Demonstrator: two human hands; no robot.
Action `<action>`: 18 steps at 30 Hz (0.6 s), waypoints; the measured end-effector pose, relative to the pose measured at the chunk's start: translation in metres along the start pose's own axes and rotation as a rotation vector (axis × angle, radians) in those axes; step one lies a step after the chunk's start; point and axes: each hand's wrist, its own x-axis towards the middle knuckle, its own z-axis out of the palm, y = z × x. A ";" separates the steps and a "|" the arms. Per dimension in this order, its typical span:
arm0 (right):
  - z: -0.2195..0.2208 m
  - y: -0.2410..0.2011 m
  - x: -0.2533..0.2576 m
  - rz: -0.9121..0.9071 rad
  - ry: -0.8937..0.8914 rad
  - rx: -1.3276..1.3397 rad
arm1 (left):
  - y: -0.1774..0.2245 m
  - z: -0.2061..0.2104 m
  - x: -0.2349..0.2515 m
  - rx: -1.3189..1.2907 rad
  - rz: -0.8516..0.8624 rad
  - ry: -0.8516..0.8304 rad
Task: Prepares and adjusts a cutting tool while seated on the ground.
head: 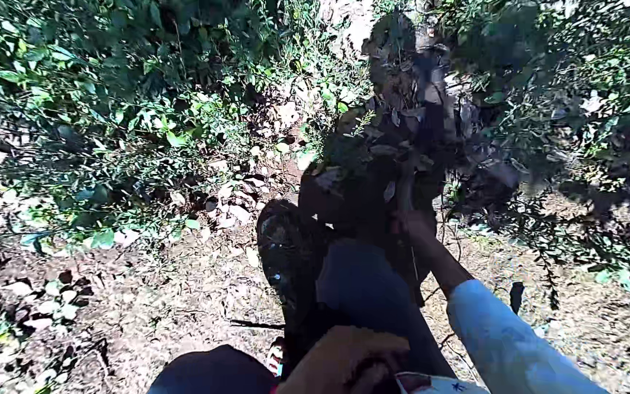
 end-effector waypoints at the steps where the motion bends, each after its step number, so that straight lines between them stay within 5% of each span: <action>1: 0.017 0.033 -0.018 0.048 -0.165 -0.143 | -0.003 -0.001 -0.002 0.001 0.002 -0.021; 3: 0.040 0.067 -0.061 0.068 -0.218 -0.289 | -0.005 -0.005 -0.006 -0.001 0.009 -0.066; 6: 0.018 0.081 -0.080 0.079 -0.018 -0.148 | -0.002 -0.010 -0.009 -0.019 0.057 -0.116; 12: -0.028 -0.022 -0.018 -0.019 0.380 0.255 | -0.007 -0.011 -0.019 -0.033 0.109 -0.139; 15: 0.010 0.011 0.007 -0.074 0.215 0.094 | -0.016 -0.008 -0.025 -0.063 0.065 -0.134; 18: 0.053 0.043 -0.087 -0.005 -0.134 -0.328 | -0.018 -0.010 -0.022 -0.091 0.053 -0.137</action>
